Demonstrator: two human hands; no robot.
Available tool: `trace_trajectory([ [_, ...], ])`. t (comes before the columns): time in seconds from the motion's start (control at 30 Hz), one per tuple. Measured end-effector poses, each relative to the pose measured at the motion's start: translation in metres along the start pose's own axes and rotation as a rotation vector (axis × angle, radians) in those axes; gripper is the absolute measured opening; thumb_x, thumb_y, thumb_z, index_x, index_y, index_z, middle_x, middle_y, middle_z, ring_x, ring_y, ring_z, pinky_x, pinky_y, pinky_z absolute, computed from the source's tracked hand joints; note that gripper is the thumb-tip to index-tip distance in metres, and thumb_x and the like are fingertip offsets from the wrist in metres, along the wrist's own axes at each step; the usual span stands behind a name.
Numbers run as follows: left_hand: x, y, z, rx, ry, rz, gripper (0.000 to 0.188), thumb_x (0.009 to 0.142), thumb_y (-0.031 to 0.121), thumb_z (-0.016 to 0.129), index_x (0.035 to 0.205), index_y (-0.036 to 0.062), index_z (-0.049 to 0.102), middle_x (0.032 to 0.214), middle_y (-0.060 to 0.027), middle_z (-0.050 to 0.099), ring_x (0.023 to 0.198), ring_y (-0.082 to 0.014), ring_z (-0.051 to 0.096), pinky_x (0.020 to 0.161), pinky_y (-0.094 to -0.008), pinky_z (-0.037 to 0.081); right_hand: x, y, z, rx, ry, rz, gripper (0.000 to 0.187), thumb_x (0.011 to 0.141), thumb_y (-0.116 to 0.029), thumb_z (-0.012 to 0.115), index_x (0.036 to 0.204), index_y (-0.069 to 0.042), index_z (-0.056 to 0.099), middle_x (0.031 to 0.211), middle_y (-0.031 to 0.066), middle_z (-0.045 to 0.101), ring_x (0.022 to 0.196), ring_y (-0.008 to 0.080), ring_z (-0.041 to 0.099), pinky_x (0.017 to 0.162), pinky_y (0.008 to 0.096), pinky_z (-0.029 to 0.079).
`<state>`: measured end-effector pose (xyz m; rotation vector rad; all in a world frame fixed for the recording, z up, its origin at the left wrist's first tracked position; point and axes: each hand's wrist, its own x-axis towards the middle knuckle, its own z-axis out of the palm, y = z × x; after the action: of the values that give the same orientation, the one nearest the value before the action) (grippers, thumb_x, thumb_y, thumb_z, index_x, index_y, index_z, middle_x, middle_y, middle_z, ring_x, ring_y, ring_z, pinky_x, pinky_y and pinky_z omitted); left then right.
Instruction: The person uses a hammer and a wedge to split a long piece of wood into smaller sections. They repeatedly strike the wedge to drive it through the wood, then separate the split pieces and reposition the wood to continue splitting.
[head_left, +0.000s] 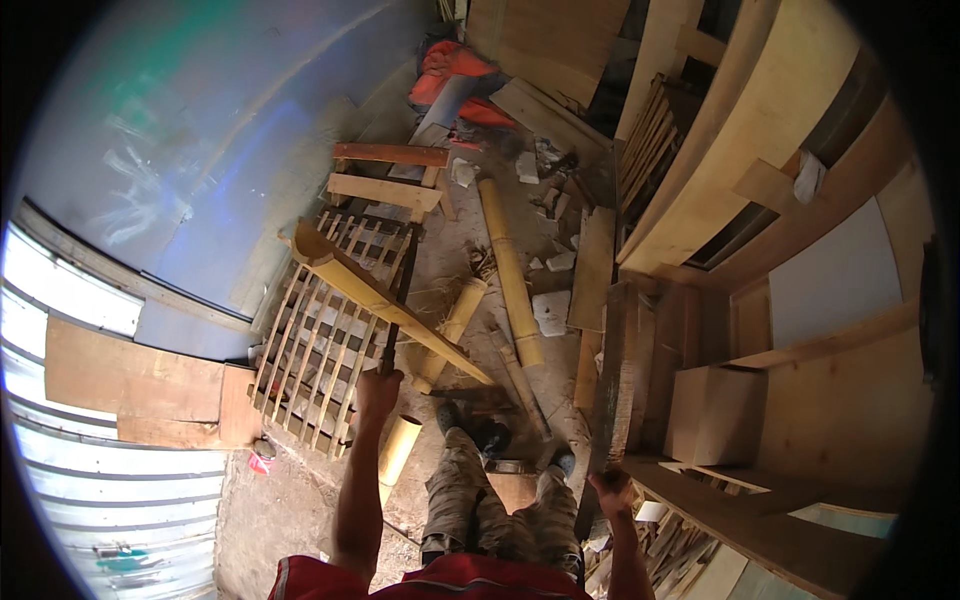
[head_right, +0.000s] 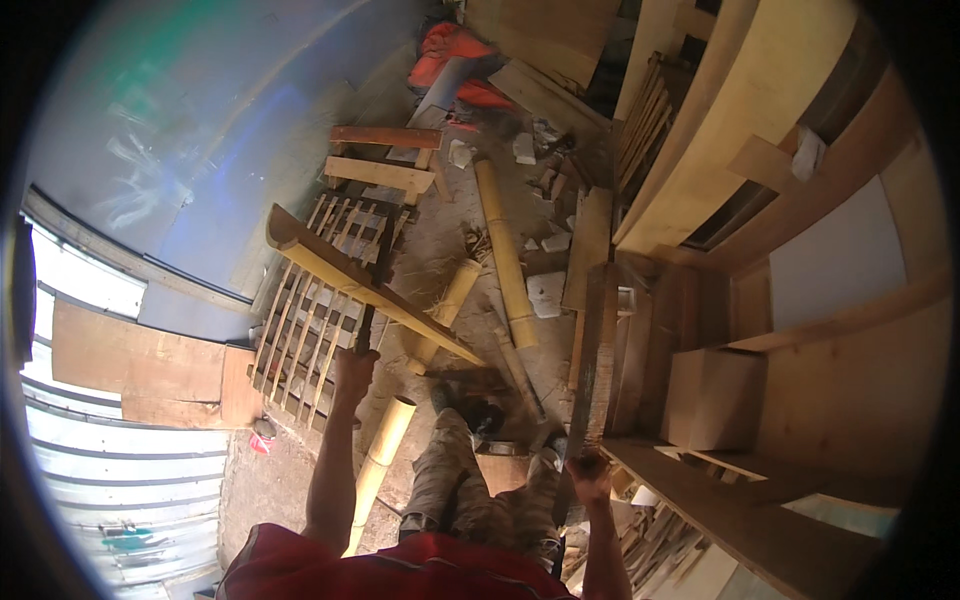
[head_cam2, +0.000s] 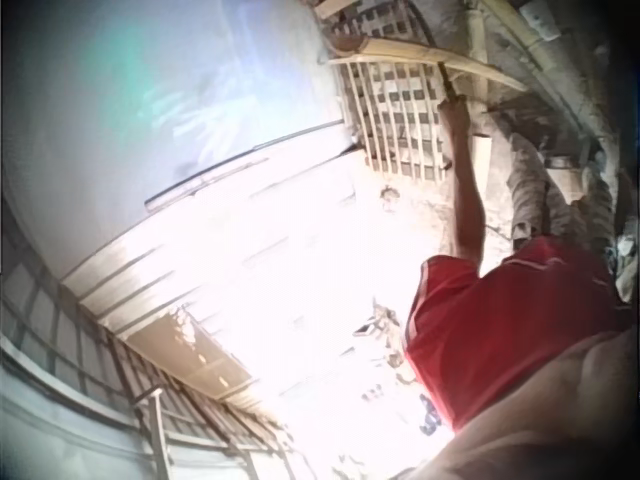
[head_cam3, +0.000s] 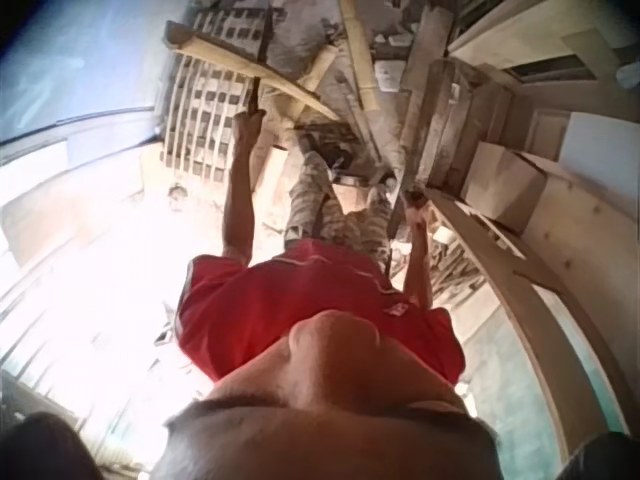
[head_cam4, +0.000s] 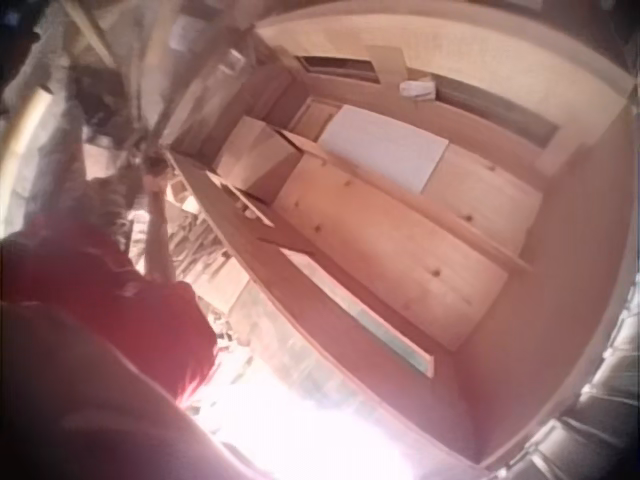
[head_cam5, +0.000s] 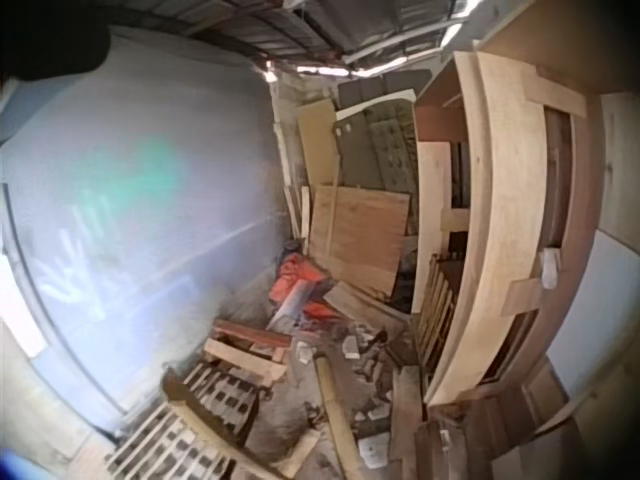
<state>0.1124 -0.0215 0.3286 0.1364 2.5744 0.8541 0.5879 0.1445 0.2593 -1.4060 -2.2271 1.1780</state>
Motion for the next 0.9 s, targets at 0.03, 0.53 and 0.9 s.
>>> trace_trajectory([
  [0.03, -0.014, 0.022, -0.017, 0.001, -0.041, -0.004, 0.041, 0.074, 0.034, 0.069, 0.079, -0.0071, 0.069, 0.068, -0.0260, 0.066, 0.070, -0.0392, 0.069, 0.061, -0.0485, 0.050, -0.001, 0.011, 0.004, 0.026, 0.040, 0.006, 0.032, 0.077, -0.028, 0.076, 0.084, 0.000, 0.064, 0.074, 0.0152, 0.066, 0.068, 0.0301, 0.063, 0.064, 0.0430, 0.048],
  [0.53, 0.043, 0.029, 0.082, 0.088, 0.005, 0.128, 0.038, 0.074, 0.033, 0.065, 0.085, -0.0036, 0.069, 0.079, -0.0253, 0.068, 0.079, -0.0420, 0.068, 0.069, -0.0496, 0.052, 0.048, -0.091, -0.005, -0.045, -0.160, 0.148, 0.052, 0.070, -0.038, 0.078, 0.100, 0.002, 0.068, 0.084, 0.0205, 0.071, 0.081, 0.0377, 0.070, 0.072, 0.0455, 0.053],
  [0.9, 0.056, -0.017, 0.107, 0.131, -0.091, 0.008, 0.041, 0.076, 0.038, 0.067, 0.095, 0.0020, 0.072, 0.098, -0.0274, 0.069, 0.095, -0.0415, 0.067, 0.083, -0.0483, 0.054, 0.094, -0.202, -0.045, 0.060, -0.023, -0.133, 0.042, 0.071, -0.026, 0.079, 0.094, 0.005, 0.064, 0.075, 0.0149, 0.067, 0.067, 0.0239, 0.063, 0.065, 0.0388, 0.051],
])
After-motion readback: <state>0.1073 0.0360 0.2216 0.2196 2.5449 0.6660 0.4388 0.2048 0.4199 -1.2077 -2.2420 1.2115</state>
